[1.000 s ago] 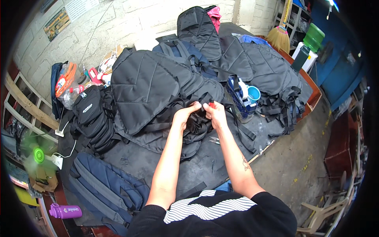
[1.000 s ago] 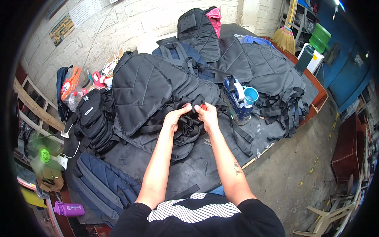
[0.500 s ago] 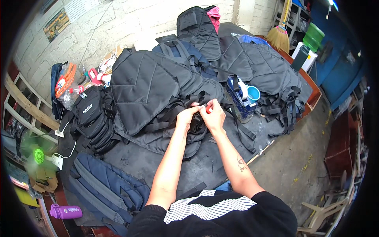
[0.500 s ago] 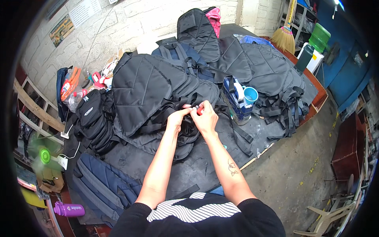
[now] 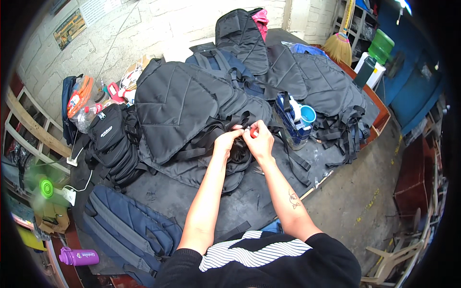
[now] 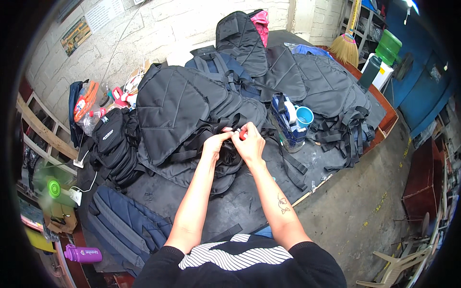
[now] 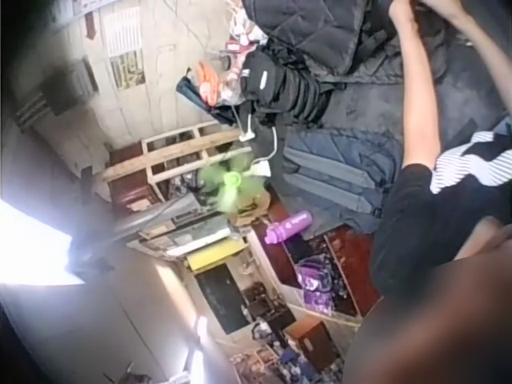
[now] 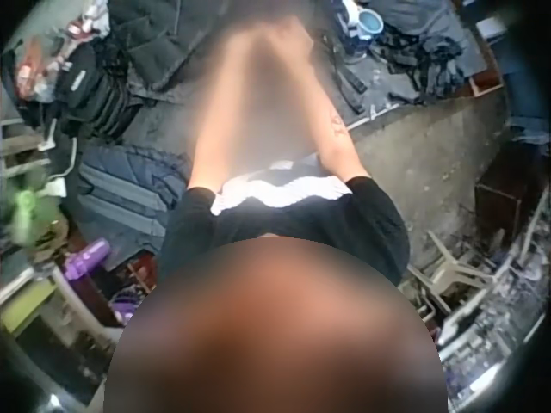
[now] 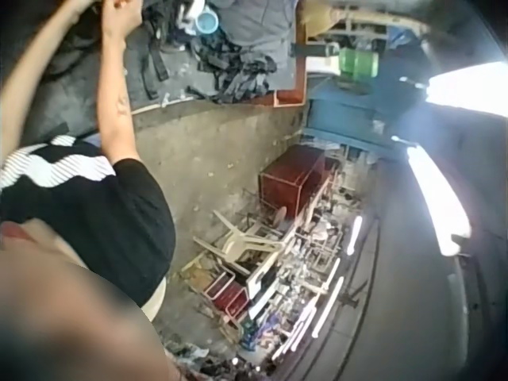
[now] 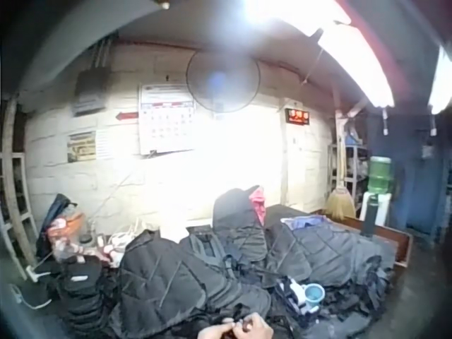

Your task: Trim excess threads and finish straps on black backpacks using thread snips.

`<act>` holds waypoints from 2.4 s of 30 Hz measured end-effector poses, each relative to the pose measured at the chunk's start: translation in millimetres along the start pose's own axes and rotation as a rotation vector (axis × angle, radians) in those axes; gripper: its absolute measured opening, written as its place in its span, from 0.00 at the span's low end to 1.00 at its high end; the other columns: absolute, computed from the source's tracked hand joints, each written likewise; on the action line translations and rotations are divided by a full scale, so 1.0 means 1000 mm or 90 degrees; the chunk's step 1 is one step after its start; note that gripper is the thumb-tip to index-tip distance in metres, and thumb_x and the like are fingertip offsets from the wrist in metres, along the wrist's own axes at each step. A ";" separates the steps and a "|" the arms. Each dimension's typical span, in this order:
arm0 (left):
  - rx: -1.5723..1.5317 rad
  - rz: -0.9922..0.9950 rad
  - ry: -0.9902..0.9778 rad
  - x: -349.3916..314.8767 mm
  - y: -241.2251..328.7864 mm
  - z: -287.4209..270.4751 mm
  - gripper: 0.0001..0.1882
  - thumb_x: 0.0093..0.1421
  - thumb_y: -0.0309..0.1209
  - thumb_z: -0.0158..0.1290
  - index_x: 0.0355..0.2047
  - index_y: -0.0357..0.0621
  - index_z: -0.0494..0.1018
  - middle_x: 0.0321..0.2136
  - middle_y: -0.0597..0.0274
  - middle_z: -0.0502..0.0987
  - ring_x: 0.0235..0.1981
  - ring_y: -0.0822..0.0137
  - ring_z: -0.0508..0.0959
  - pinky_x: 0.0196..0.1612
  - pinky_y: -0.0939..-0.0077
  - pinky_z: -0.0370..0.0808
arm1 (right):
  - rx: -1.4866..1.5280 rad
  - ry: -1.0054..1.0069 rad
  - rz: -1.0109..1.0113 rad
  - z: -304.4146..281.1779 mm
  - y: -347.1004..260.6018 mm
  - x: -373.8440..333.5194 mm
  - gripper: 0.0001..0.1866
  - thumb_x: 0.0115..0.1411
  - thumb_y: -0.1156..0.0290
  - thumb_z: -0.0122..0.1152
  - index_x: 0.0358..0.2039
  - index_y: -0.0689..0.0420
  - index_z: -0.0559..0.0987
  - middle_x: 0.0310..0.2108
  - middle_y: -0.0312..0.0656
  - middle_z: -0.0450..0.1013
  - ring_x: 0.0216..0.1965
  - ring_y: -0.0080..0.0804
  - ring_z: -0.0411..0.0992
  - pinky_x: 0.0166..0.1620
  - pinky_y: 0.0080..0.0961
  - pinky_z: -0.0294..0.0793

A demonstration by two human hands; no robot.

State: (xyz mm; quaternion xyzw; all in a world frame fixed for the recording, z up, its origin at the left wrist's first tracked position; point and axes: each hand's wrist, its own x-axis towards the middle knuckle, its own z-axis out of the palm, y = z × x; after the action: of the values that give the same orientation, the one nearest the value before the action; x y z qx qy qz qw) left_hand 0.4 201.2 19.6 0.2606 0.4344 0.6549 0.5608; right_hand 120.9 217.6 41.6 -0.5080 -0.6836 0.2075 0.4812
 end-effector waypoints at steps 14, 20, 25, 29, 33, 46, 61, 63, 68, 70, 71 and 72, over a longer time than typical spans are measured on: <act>0.020 0.003 0.109 0.030 -0.018 0.004 0.07 0.51 0.26 0.55 0.31 0.38 0.76 0.29 0.64 0.76 0.32 0.73 0.74 0.39 0.82 0.68 | 0.021 -0.020 0.051 0.025 0.020 0.015 0.16 0.48 0.59 0.60 0.25 0.58 0.68 0.22 0.42 0.71 0.25 0.39 0.71 0.29 0.31 0.68; 0.041 0.001 0.151 0.034 -0.022 0.013 0.06 0.48 0.24 0.55 0.29 0.40 0.76 0.28 0.64 0.76 0.31 0.72 0.73 0.38 0.82 0.68 | -0.010 -0.032 0.096 0.031 0.030 0.026 0.15 0.46 0.59 0.60 0.25 0.58 0.69 0.21 0.43 0.71 0.26 0.41 0.72 0.30 0.32 0.68; 0.057 -0.021 0.172 0.030 -0.016 0.015 0.07 0.47 0.23 0.55 0.29 0.41 0.76 0.28 0.64 0.75 0.30 0.71 0.73 0.37 0.82 0.68 | 0.012 -0.061 0.060 0.028 0.033 0.026 0.14 0.44 0.62 0.59 0.25 0.57 0.70 0.20 0.43 0.70 0.26 0.40 0.72 0.30 0.32 0.69; 0.076 -0.012 0.179 0.031 -0.014 0.014 0.07 0.46 0.23 0.55 0.29 0.40 0.75 0.28 0.63 0.75 0.30 0.71 0.73 0.37 0.81 0.68 | 0.032 -0.034 0.009 0.030 0.038 0.024 0.14 0.45 0.61 0.60 0.25 0.58 0.70 0.19 0.42 0.69 0.24 0.39 0.71 0.30 0.31 0.68; 0.062 -0.012 0.157 0.030 -0.013 0.013 0.08 0.46 0.23 0.56 0.29 0.40 0.75 0.28 0.63 0.75 0.30 0.71 0.73 0.38 0.80 0.68 | 0.050 -0.051 0.039 0.027 0.040 0.022 0.15 0.46 0.60 0.60 0.25 0.58 0.70 0.19 0.42 0.69 0.24 0.38 0.71 0.30 0.30 0.68; 0.077 -0.020 0.074 0.006 0.007 0.004 0.09 0.45 0.23 0.58 0.29 0.42 0.75 0.29 0.64 0.75 0.32 0.71 0.73 0.39 0.81 0.67 | 0.319 -0.011 0.100 0.018 0.045 0.026 0.16 0.49 0.61 0.62 0.25 0.59 0.69 0.18 0.33 0.67 0.19 0.16 0.62 0.23 0.16 0.61; -0.104 -0.117 0.001 -0.041 0.045 -0.006 0.09 0.49 0.27 0.58 0.32 0.38 0.75 0.27 0.63 0.76 0.28 0.72 0.75 0.35 0.81 0.71 | 0.729 -0.189 0.226 -0.018 -0.009 0.022 0.10 0.52 0.79 0.55 0.35 0.58 0.66 0.27 0.52 0.74 0.13 0.18 0.60 0.18 0.14 0.60; -0.081 -0.079 -0.030 -0.045 0.049 0.002 0.11 0.50 0.28 0.58 0.34 0.39 0.75 0.30 0.63 0.77 0.31 0.72 0.76 0.39 0.80 0.70 | 0.700 -0.184 0.215 -0.003 -0.010 0.017 0.10 0.51 0.81 0.55 0.34 0.59 0.66 0.22 0.43 0.72 0.15 0.20 0.64 0.19 0.15 0.63; 0.093 -0.028 -0.103 -0.035 0.041 -0.021 0.15 0.49 0.25 0.57 0.39 0.40 0.72 0.34 0.64 0.76 0.35 0.74 0.75 0.43 0.80 0.69 | 0.720 -0.200 0.160 0.029 -0.011 0.011 0.08 0.52 0.80 0.54 0.32 0.61 0.66 0.20 0.36 0.68 0.17 0.21 0.67 0.21 0.17 0.67; 0.111 -0.008 -0.085 -0.030 0.031 -0.029 0.17 0.50 0.23 0.56 0.42 0.39 0.70 0.35 0.66 0.74 0.37 0.73 0.74 0.44 0.80 0.69 | 0.475 -0.119 0.090 0.043 -0.013 0.006 0.09 0.52 0.78 0.54 0.34 0.63 0.66 0.26 0.41 0.67 0.24 0.30 0.70 0.27 0.23 0.69; 0.090 0.026 -0.080 -0.028 0.027 -0.034 0.18 0.50 0.22 0.55 0.44 0.40 0.69 0.36 0.65 0.74 0.38 0.72 0.74 0.44 0.80 0.69 | 0.299 -0.048 -0.067 0.045 -0.024 0.002 0.13 0.51 0.73 0.56 0.36 0.63 0.66 0.33 0.47 0.65 0.29 0.42 0.70 0.33 0.32 0.70; 0.070 0.059 -0.075 -0.026 0.023 -0.041 0.19 0.51 0.22 0.54 0.45 0.40 0.68 0.37 0.65 0.73 0.40 0.71 0.73 0.45 0.80 0.69 | 0.113 0.082 -0.168 0.041 -0.033 -0.010 0.16 0.50 0.68 0.57 0.36 0.62 0.67 0.34 0.49 0.64 0.29 0.49 0.70 0.32 0.37 0.69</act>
State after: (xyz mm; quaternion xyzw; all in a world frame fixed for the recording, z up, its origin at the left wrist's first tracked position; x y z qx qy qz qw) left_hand -39.1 165.3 22.9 0.3488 0.4236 0.6389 0.5392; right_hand 69.4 203.4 44.3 -0.3812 -0.6912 0.1693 0.5902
